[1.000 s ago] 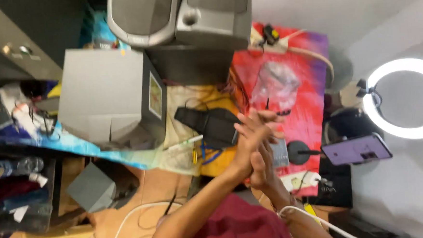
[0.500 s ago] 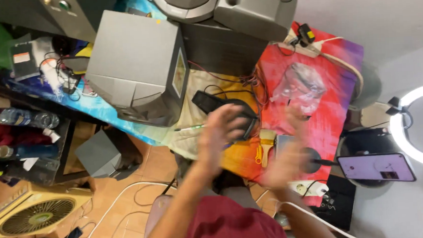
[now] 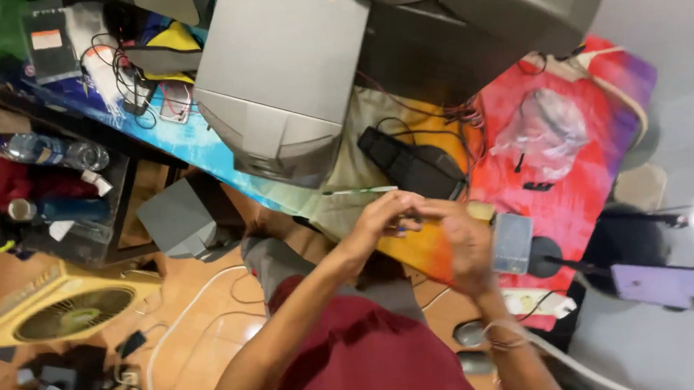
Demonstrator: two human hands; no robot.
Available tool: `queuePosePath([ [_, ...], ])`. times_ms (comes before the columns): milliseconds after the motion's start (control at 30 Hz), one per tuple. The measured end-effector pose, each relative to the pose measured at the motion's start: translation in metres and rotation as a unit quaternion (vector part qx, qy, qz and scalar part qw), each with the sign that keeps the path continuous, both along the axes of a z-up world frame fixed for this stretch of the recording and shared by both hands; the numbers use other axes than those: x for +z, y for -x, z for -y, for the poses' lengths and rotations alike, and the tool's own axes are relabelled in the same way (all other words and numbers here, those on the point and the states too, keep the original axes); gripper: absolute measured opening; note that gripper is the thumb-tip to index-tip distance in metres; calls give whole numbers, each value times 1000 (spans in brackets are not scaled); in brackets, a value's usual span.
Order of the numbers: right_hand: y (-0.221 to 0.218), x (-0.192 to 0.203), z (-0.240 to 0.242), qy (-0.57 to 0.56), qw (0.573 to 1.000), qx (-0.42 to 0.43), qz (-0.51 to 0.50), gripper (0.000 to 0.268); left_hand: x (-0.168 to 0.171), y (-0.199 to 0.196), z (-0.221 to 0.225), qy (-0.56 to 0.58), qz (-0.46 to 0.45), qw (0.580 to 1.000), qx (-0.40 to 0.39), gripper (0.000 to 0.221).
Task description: Inspecting and cleaning the internal components of a speaker port using tweezers and a small tool.
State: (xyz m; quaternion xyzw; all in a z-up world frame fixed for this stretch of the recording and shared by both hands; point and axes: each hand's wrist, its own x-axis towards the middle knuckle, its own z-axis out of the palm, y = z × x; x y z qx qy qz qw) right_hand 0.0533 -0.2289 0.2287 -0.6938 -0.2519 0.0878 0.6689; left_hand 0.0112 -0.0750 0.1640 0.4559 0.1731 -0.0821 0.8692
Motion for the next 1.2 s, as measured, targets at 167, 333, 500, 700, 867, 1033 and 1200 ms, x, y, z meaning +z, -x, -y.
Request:
queuePosePath([
  [167, -2, -38, 27, 220, 952, -212, 12, 10, -40, 3, -81, -78, -64, 986, -136, 28],
  [333, 69, -44, 29, 125, 762, -626, 108, 19, -45, 0, -135, -49, -5, 965, -258, 16],
  [500, 199, -140, 18, 121, 813, -567, 56, 78, -62, 1, -150, -149, -21, 899, -412, 34],
  [700, 177, -292, -35, 226, 918, -214, -247, 6, -257, 38, -112, -122, -123, 826, -536, 41],
  [867, 180, -493, 39, 490, 761, 149, -398, 44, -477, 163, -61, -361, -200, 643, -645, 66],
  [1033, 246, -617, 47, 631, 532, 377, -420, 92, -545, 231, -39, -398, -213, 470, -759, 78],
  [1200, 189, -547, 33, 619, 525, 432, -393, 63, -519, 210, -47, -383, -166, 467, -780, 55],
])
